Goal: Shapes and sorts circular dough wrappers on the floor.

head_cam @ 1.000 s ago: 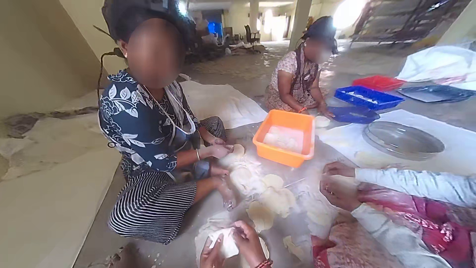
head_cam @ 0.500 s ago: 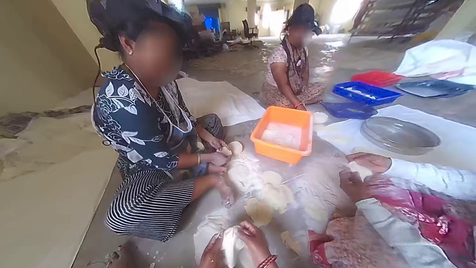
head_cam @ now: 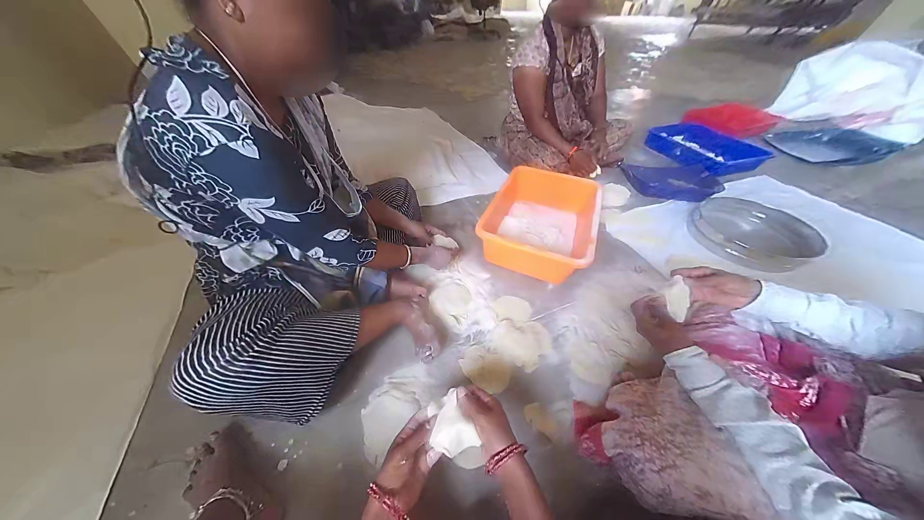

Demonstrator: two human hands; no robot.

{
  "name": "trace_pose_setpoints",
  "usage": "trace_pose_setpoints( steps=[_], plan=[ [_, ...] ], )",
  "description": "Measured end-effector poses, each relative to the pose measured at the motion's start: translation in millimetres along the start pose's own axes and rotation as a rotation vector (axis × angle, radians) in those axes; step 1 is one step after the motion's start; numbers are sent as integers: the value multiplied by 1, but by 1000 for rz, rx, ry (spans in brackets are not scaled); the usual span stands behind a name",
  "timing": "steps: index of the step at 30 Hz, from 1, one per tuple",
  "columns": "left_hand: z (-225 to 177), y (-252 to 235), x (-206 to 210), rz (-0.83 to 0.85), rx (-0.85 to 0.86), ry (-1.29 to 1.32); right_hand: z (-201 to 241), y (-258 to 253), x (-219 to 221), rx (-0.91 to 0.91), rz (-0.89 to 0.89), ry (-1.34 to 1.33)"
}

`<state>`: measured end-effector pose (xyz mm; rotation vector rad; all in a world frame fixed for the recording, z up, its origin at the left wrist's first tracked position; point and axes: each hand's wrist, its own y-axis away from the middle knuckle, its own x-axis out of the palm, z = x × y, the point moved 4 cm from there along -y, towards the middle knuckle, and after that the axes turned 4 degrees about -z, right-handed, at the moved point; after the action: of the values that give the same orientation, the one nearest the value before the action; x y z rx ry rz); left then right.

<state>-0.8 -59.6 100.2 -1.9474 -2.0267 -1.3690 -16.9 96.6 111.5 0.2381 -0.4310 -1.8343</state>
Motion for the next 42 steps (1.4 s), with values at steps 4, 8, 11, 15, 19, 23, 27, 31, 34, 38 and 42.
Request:
trace_pose_setpoints(
  steps=[4,8,11,15,19,23,27,31,34,38,42],
  plan=[
    [15,-4,1,12,-95,-54,4,-6,-10,-84,18,296],
    [36,-9,2,-82,-95,-357,-9,-15,-32,32,82,632],
    [43,-16,-2,-135,-21,-511,-20,-19,-42,45,78,570],
    [45,-23,-14,-190,75,-581,-20,-20,-42,6,77,516],
    [44,-32,-19,-149,138,-923,-32,-26,-44,23,122,727],
    [46,-32,-13,-165,145,-1193,-40,-26,-47,101,145,893],
    [46,-30,-10,-211,195,-1250,-41,-26,-48,117,163,886],
    [46,-27,-9,-257,274,-1188,-38,-27,-49,92,112,857],
    [47,-26,-9,-270,322,-1129,-40,-28,-51,93,77,824],
    [35,-19,-13,-230,499,-811,-45,-31,-55,92,58,704],
    [-14,-3,-4,-238,670,-552,-45,-30,-56,104,50,724]
  ],
)
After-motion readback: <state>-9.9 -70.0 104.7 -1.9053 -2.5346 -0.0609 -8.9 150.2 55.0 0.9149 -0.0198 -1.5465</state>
